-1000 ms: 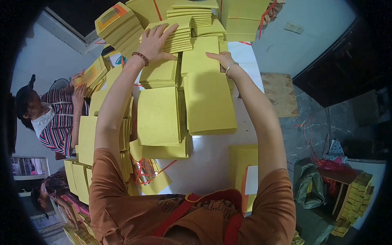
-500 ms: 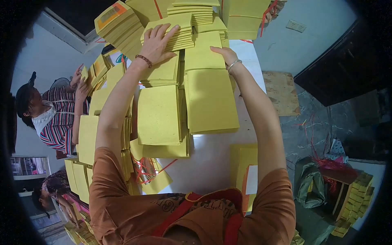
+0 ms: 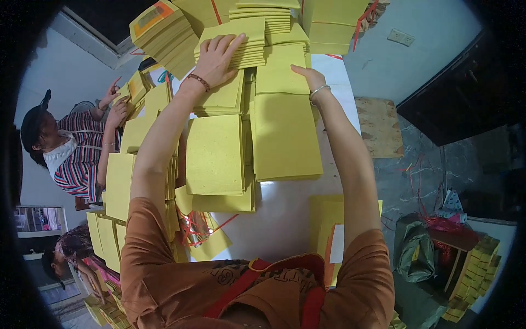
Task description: Folding and stacking yellow sheets of joss paper with silver foil centers.
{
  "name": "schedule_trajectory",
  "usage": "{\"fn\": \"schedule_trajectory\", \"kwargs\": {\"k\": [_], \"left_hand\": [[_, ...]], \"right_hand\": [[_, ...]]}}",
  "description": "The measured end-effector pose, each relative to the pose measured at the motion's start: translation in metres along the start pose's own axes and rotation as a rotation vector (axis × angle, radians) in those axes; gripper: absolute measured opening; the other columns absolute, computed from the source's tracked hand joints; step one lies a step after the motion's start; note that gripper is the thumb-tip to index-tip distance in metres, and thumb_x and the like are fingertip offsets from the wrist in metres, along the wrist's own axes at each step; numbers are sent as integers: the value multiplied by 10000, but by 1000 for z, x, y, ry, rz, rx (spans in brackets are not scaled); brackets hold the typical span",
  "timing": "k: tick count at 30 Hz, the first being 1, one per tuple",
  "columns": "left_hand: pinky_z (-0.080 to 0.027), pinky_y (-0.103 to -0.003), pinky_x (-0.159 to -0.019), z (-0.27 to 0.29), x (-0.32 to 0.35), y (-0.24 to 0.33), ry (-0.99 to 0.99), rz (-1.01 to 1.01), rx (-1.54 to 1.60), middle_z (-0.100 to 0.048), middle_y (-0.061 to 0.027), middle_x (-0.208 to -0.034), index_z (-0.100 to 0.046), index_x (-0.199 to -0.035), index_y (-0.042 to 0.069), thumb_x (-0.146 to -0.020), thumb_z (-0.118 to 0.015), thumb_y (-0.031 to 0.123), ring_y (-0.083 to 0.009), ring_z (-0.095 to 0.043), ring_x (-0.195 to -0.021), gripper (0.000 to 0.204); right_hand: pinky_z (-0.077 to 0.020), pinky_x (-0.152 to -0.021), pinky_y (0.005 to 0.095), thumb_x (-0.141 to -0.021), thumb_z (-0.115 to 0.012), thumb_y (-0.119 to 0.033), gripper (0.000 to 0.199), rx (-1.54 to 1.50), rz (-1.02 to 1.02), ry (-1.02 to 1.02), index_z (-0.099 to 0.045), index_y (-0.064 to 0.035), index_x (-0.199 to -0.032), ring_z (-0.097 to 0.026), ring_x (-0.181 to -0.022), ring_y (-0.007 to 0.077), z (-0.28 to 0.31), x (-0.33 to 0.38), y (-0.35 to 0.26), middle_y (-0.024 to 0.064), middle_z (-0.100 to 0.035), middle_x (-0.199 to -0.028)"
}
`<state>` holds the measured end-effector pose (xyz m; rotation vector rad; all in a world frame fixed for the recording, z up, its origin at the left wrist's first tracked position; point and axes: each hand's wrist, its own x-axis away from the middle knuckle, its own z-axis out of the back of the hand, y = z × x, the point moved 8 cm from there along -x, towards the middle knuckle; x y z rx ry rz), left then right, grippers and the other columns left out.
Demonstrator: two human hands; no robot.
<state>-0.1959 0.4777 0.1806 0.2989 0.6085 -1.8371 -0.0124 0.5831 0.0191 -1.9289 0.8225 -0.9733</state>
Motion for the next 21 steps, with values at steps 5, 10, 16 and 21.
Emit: {"fn": "schedule_trajectory", "kwargs": {"k": [5, 10, 16, 21], "left_hand": [[-297, -477, -924, 6, -1, 9, 51, -6, -108, -425, -82, -1189, -223, -1384, 264, -602, -739, 279, -262, -398, -1121, 938], [-331, -473, -881, -1, -3, 11, 23, -37, -84, -455, -89, -1130, -234, -1378, 247, -626, -713, 215, -258, -431, -1071, 893], [-353, -453, -852, 13, -13, 13, 160, -88, -73, -467, -67, -1110, -270, -1362, 170, -610, -686, 176, -242, -446, -1050, 860], [-350, -437, -850, 6, -5, 14, 140, -63, -50, -475, -60, -1099, -298, -1352, 153, -604, -657, 150, -240, -451, -1040, 830]], "right_hand": [[-501, -656, 288, -728, -709, -271, 428, -41, -33, -13, -576, 37, -995, -621, -747, 184, 9, -8, 8, 102, -631, -912], [-503, -661, 288, -748, -699, -264, 421, -102, -87, -101, -576, 39, -1013, -625, -762, 187, -4, 0, 7, 103, -634, -923], [-503, -670, 286, -750, -700, -254, 405, -101, -93, -93, -580, 31, -1011, -628, -769, 186, -4, 3, 5, 103, -635, -931], [-503, -678, 286, -757, -694, -252, 410, -100, -89, -91, -574, 31, -1030, -626, -788, 188, 2, 0, 8, 109, -630, -960]]}}
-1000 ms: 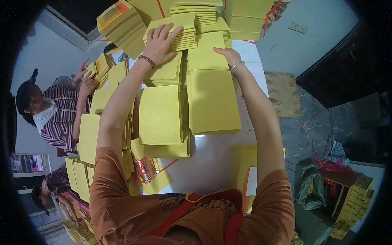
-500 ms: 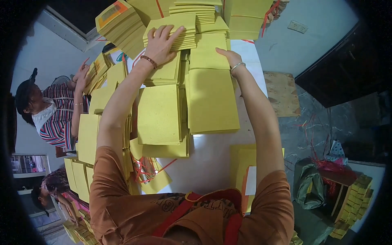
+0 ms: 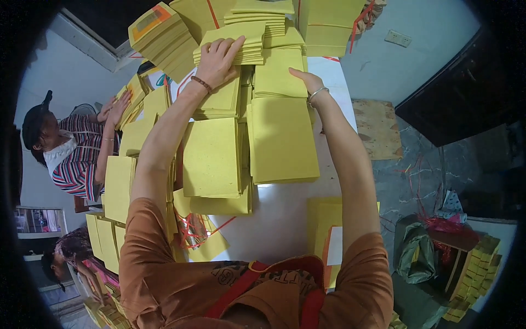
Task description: Folding and stacking yellow sheets of joss paper with silver foil centers.
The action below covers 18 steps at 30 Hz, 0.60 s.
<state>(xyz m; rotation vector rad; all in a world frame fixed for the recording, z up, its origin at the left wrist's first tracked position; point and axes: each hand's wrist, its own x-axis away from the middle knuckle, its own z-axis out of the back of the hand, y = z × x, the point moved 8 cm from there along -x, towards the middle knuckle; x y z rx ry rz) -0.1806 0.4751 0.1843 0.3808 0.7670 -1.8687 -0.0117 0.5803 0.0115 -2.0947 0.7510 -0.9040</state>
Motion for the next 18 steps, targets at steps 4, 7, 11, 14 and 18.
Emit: {"fn": "schedule_trajectory", "kwargs": {"k": [4, 7, 11, 14, 18], "left_hand": [[-358, -442, -829, 5, 4, 0, 17, -16, -7, -478, -54, -1080, -323, -1337, 157, -596, -680, 171, -232, -452, -1029, 822], [-359, -442, -826, 8, 11, -4, 14, 5, -33, -479, -52, -1081, -326, -1336, 156, -606, -680, 173, -231, -449, -1032, 812], [-354, -442, -837, 7, 13, -13, 43, 24, 10, -473, -52, -1095, -312, -1343, 158, -609, -682, 178, -235, -449, -1038, 822], [-343, -443, -860, -2, 15, -10, -44, -13, -17, -462, -60, -1121, -296, -1351, 160, -612, -682, 189, -241, -441, -1059, 834], [-331, -443, -882, -7, 16, -16, -96, 29, 48, -451, -78, -1151, -284, -1356, 155, -611, -674, 197, -252, -427, -1084, 841]], "right_hand": [[-501, -753, 307, -809, -636, -282, 420, -14, -51, -24, -546, 4, -1103, -613, -877, 194, -3, 2, 1, 108, -611, -1027], [-500, -759, 310, -812, -629, -286, 426, 7, -22, -37, -540, 4, -1111, -614, -882, 197, -5, 1, 1, 111, -608, -1041], [-499, -763, 310, -815, -622, -295, 438, 42, -11, -46, -535, 5, -1122, -613, -887, 199, -5, -2, -2, 114, -606, -1053], [-498, -765, 305, -821, -612, -308, 447, 49, -42, -20, -531, 3, -1132, -612, -891, 196, -5, 1, 0, 113, -605, -1058], [-499, -762, 303, -824, -605, -313, 442, 18, -44, -78, -534, -4, -1132, -612, -892, 192, -12, 4, 0, 108, -607, -1055]]}}
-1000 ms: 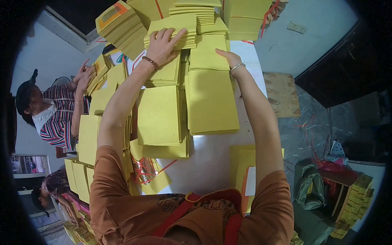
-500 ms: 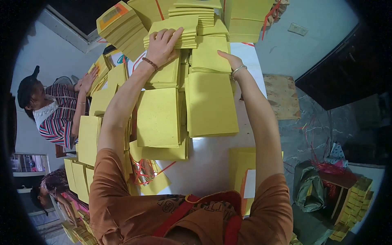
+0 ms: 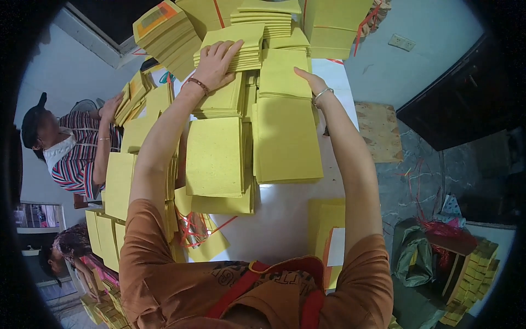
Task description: Folding and stacking yellow sheets of joss paper with silver foil centers.
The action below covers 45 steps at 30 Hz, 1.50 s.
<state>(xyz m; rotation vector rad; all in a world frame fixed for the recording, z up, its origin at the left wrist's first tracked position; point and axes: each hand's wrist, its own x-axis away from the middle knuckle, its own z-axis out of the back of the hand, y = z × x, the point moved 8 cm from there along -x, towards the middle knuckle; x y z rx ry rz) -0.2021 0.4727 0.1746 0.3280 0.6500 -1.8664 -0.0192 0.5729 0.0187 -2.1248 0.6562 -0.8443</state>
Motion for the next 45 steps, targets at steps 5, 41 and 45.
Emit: {"fn": "schedule_trajectory", "kwargs": {"k": [5, 41, 45], "left_hand": [[-322, -444, -889, 3, -2, -13, 77, 54, 98, -454, -89, -1150, -286, -1351, 141, -606, -662, 193, -259, -424, -1086, 836], [-235, -497, -959, 51, -31, -20, 294, 179, 133, -390, -107, -1324, -311, -1355, 210, -862, -457, 493, -245, -413, -1177, 587], [-246, -472, -947, 88, -39, -10, 339, 201, 347, -427, -113, -1290, -331, -1341, 177, -868, -468, 461, -251, -425, -1158, 569]], "right_hand": [[-498, -755, 300, -818, -612, -303, 432, 12, -2, -2, -539, -5, -1122, -613, -879, 191, -1, -2, 0, 105, -609, -1043], [-340, -680, 386, -706, -377, -767, 768, 464, -8, 494, -481, -180, -1191, -463, -768, 128, 30, 69, -54, -3, -509, -977], [-365, -676, 364, -785, -351, -697, 639, 491, 12, 455, -496, -202, -1163, -492, -806, 109, 34, 110, -62, -33, -530, -963]]}}
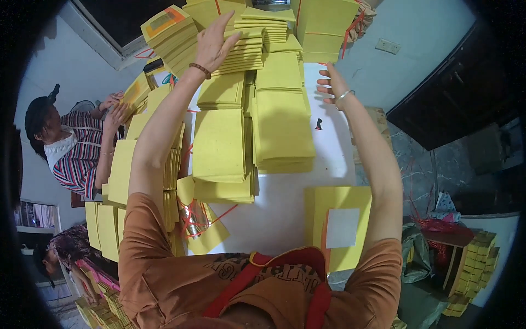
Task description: Folding and stacking yellow sheets of joss paper with silver foil centers.
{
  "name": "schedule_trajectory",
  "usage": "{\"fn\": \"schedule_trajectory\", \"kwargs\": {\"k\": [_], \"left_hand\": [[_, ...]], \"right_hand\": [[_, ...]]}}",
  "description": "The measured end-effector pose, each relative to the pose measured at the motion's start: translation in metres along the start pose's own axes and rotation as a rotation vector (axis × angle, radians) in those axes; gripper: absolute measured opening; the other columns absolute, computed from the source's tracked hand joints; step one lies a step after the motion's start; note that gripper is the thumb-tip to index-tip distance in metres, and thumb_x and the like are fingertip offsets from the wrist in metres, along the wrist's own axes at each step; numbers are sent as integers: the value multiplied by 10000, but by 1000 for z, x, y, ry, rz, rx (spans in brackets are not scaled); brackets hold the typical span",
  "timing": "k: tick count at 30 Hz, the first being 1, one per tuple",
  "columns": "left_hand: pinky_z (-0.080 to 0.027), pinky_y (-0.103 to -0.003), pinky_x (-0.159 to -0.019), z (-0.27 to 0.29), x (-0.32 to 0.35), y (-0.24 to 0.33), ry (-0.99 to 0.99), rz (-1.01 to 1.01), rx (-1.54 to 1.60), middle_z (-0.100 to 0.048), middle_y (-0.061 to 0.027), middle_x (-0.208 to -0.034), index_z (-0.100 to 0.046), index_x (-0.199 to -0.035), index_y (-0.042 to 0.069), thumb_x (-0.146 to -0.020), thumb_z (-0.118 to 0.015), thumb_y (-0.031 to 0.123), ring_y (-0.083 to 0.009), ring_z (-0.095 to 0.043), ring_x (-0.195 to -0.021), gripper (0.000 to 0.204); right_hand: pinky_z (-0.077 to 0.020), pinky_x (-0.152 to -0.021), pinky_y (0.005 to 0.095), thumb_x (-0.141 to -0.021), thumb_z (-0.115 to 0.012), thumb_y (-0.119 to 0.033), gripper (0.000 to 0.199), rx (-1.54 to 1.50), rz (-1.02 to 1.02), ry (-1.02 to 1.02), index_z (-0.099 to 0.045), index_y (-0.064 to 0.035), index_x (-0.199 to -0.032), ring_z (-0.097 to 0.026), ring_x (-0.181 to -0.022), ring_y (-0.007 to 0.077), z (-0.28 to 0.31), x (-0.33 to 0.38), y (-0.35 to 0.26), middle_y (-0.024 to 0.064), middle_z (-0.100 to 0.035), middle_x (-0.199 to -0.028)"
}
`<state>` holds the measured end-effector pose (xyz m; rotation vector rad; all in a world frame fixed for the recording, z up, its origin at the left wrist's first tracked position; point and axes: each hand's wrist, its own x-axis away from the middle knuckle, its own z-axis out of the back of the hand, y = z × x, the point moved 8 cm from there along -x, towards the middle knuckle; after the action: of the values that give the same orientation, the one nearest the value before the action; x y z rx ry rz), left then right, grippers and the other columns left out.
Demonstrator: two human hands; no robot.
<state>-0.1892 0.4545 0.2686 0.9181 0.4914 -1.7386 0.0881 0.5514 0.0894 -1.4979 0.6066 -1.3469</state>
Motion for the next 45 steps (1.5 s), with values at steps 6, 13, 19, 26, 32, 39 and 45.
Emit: {"fn": "schedule_trajectory", "kwargs": {"k": [6, 13, 19, 26, 32, 39, 45], "left_hand": [[-407, -370, -829, 29, -6, 55, 96, 146, 447, -540, -134, -1146, -498, -1195, 82, -872, -503, 381, -258, -536, -987, 440], [-462, -322, -760, -17, 40, 227, -409, 64, 839, -601, -127, -1001, -563, -1121, 80, -866, -537, 308, -236, -578, -881, 344], [-440, -312, -809, 4, 119, 320, -317, 34, 913, -552, -112, -1049, -508, -1196, 71, -877, -523, 263, -232, -541, -943, 373], [-357, -334, -943, -51, 310, 315, -202, 1071, 1039, -457, -147, -1201, -364, -1283, 3, -912, -441, 339, -238, -450, -1106, 506], [-267, -419, -1017, -52, 356, 347, -250, 1322, 1146, -271, -175, -1384, -149, -1403, 70, -899, -281, 571, -292, -316, -1254, 723], [-328, -355, -975, 9, 317, 366, -93, 877, 695, -469, -158, -1222, -508, -1173, 33, -847, -547, 162, -291, -422, -1145, 353], [-398, -347, -831, 36, 290, 440, -571, -9, 460, -544, -87, -1051, -556, -1104, 46, -737, -674, 238, -243, -491, -981, 431]], "right_hand": [[-415, -675, 267, -848, -375, -619, 542, 9, 37, -142, -499, -188, -1152, -512, -865, 90, 32, 66, 8, -32, -535, -992], [-465, -665, 280, -876, -408, -550, 525, -137, 98, -218, -476, -143, -1200, -535, -881, 95, 56, 121, 25, 6, -553, -1024], [-473, -733, 306, -892, -450, -469, 482, -224, 105, -313, -453, -132, -1236, -533, -964, 119, 86, 171, 59, 25, -537, -1090], [-375, -902, 365, -906, -419, -462, 510, -446, 67, -53, -413, -127, -1290, -471, -1092, 177, 186, 209, 184, 63, -496, -1199], [-259, -1020, 429, -902, -332, -539, 620, -521, -8, -141, -310, -126, -1363, -326, -1270, 250, 144, 263, 247, 122, -359, -1370], [-221, -1036, 433, -856, -530, -363, 496, 286, 809, 31, -451, -102, -1271, -319, -1284, 250, 134, 327, 195, 114, -373, -1367], [-240, -992, 444, -815, -591, -280, 314, 799, 908, -315, -580, -154, -1102, -446, -1191, 219, 85, 367, 189, 26, -566, -1161]]}}
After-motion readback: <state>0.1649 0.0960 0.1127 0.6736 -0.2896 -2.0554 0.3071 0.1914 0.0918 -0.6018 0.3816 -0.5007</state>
